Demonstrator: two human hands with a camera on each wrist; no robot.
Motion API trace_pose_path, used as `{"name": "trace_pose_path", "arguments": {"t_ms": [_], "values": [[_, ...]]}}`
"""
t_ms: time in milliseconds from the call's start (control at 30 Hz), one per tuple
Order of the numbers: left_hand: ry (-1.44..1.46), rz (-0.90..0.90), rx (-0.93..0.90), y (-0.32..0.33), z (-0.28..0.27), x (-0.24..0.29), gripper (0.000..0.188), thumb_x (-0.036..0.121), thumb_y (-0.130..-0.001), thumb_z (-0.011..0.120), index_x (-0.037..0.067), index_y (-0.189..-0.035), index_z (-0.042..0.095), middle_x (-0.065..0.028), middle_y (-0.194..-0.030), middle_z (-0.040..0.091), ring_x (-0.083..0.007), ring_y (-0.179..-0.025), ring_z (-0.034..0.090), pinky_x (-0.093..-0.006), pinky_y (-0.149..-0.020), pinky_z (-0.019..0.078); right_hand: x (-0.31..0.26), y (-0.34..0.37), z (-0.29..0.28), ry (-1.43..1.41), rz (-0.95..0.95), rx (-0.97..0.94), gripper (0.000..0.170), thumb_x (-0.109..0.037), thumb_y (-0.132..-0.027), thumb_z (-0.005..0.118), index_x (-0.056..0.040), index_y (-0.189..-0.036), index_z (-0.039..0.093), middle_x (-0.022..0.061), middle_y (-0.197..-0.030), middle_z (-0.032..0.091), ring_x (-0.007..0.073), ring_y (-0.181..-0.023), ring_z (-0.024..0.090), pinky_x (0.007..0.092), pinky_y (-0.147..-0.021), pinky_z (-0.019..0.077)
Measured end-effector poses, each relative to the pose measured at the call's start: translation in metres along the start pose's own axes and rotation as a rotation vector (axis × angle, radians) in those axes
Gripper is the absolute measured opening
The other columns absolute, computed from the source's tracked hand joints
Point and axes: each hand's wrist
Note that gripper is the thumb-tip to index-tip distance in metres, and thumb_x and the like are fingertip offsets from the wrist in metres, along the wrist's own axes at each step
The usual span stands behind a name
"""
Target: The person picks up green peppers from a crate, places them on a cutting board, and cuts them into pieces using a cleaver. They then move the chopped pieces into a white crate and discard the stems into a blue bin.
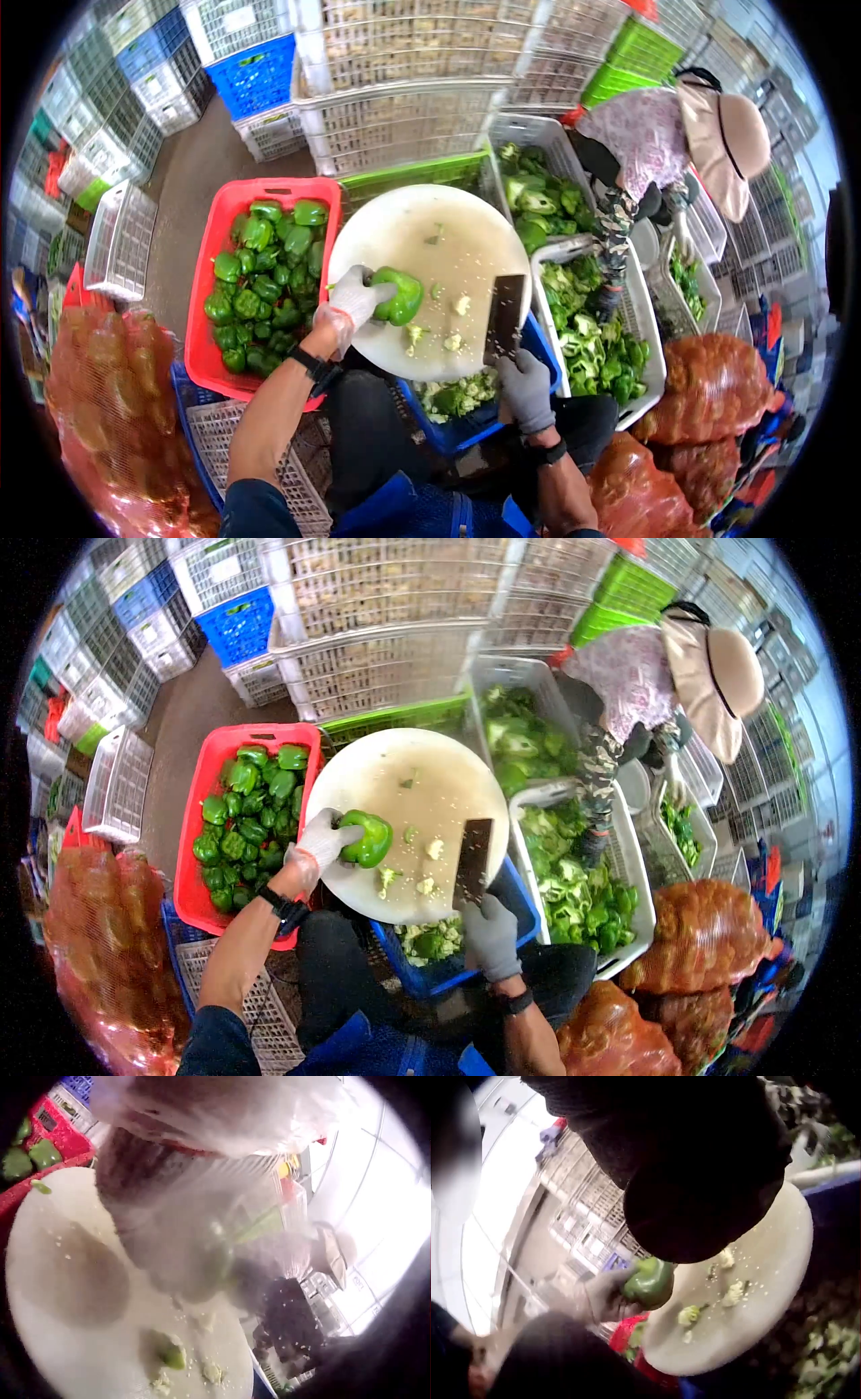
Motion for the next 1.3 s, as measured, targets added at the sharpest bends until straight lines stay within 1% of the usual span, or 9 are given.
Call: {"name": "trace_pose_path", "arguments": {"t_ms": [67, 100, 200, 233, 333, 533, 733, 1033, 1300], "values": [[-0.502, 0.007, 0.091, -0.011, 0.018, 0.003, 0.079, 0.046, -0.087, 0.085, -0.009, -0.139, 0.063, -0.0282, -0.124, 0.076, -0.0381, -0.111, 0.077, -0.0438, -0.096, 0.0605, 0.014, -0.001, 0.01, 0.074, -0.087, 0.001, 0.029, -0.024, -0.103, 0.07, 0.0035, -0.109, 0.076, 0.0126, -0.077, 0.074, 0.0186, -0.067, 0.07, 0.0368, -0.066, 0.0562], [-0.537, 0.056, 0.095, -0.025, 0.032, -0.017, 0.086, 0.058, -0.084, 0.083, -0.01, -0.134, 0.067, -0.032, -0.124, 0.075, -0.0428, -0.113, 0.075, -0.0448, -0.103, 0.0573, -0.01, 0.005, 0.01, -0.016, 0.067, -0.056, 0.022, -0.019, -0.101, 0.073, 0.0031, -0.102, 0.075, 0.0078, -0.075, 0.072, 0.0117, -0.069, 0.066, 0.0342, -0.064, 0.0548], [-0.65, 0.103, -0.01, -0.024, 0.038, 0.001, 0.086, 0.058, -0.083, 0.084, -0.01, -0.132, 0.068, -0.0302, -0.121, 0.077, -0.0418, -0.111, 0.076, -0.0442, -0.101, 0.0578, 0.026, -0.003, 0.03, 0.174, -0.098, -0.069, 0.031, -0.028, -0.103, 0.072, 0.0013, -0.111, 0.076, 0.0136, -0.076, 0.075, 0.0183, -0.069, 0.073, 0.0371, -0.065, 0.0565], [-0.623, 0.068, -0.098, -0.013, 0.041, 0.017, 0.086, 0.06, -0.082, 0.085, -0.011, -0.128, 0.07, -0.0297, -0.119, 0.077, -0.0397, -0.107, 0.078, -0.0436, -0.095, 0.06, 0.021, -0.002, 0.034, 0.175, -0.078, -0.106, 0.034, -0.037, -0.102, 0.07, -0.0034, -0.101, 0.074, 0.0288, -0.084, 0.073, 0.0484, -0.083, 0.074, 0.0559, -0.075, 0.0584], [-0.344, -0.031, -0.285, 0.011, 0.053, 0.049, 0.082, 0.06, -0.081, 0.087, -0.011, -0.121, 0.075, -0.0273, -0.112, 0.078, -0.0359, -0.099, 0.078, -0.0425, -0.088, 0.0607, 0.018, -0.011, 0.054, 0.365, -0.17, -0.088, 0.034, -0.038, -0.101, 0.068, -0.0046, -0.098, 0.073, 0.0284, -0.085, 0.074, 0.0498, -0.084, 0.074, 0.0572, -0.079, 0.0594], [-0.508, 0.01, -0.28, -0.028, 0.058, 0.029, 0.073, 0.057, -0.08, 0.09, -0.01, -0.109, 0.079, -0.0231, -0.1, 0.079, -0.0291, -0.09, 0.076, -0.041, -0.079, 0.0588, 0.016, -0.022, 0.053, 0.352, -0.251, -0.076, 0.034, -0.037, -0.101, 0.069, -0.0036, -0.097, 0.072, 0.0269, -0.081, 0.071, 0.0497, -0.081, 0.072, 0.0586, -0.073, 0.0567], [0.023, -0.13, -0.185, -0.011, 0.088, 0.0, 0.065, 0.029, -0.088, 0.092, -0.012, -0.132, 0.065, -0.0205, -0.118, 0.076, -0.028, -0.096, 0.078, -0.0418, -0.075, 0.0667, -0.001, -0.01, 0.022, 0.367, -0.169, -0.142, 0.032, -0.036, -0.102, 0.065, -0.0058, -0.099, 0.074, 0.0253, -0.084, 0.075, 0.0489, -0.084, 0.074, 0.0602, -0.079, 0.0587], [-0.01, -0.125, -0.25, -0.037, 0.084, -0.021, 0.063, 0.023, -0.09, 0.09, -0.009, -0.137, 0.063, -0.0198, -0.123, 0.074, -0.0307, -0.103, 0.077, -0.0458, -0.078, 0.0667, -0.016, -0.056, 0.037, 0.546, -0.234, -0.326, 0.032, -0.03, -0.098, 0.063, -0.0024, -0.097, 0.079, 0.0301, -0.093, 0.077, 0.0491, -0.089, 0.076, 0.0569, -0.085, 0.061], [-0.269, -0.14, -0.287, -0.031, 0.081, 0.001, 0.067, 0.036, -0.088, 0.09, -0.007, -0.135, 0.07, -0.0206, -0.121, 0.078, -0.0272, -0.102, 0.077, -0.0417, -0.083, 0.0644, 0.08, -0.102, 0.109, 0.527, -0.459, -0.2, 0.031, -0.033, -0.098, 0.07, -0.003, -0.099, 0.077, 0.0293, -0.089, 0.075, 0.0511, -0.085, 0.073, 0.0598, -0.076, 0.0579]]}}
Point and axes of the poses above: each hand's wrist, its own y-axis away from the middle knuckle, its own z-axis out of the palm, x = y × z
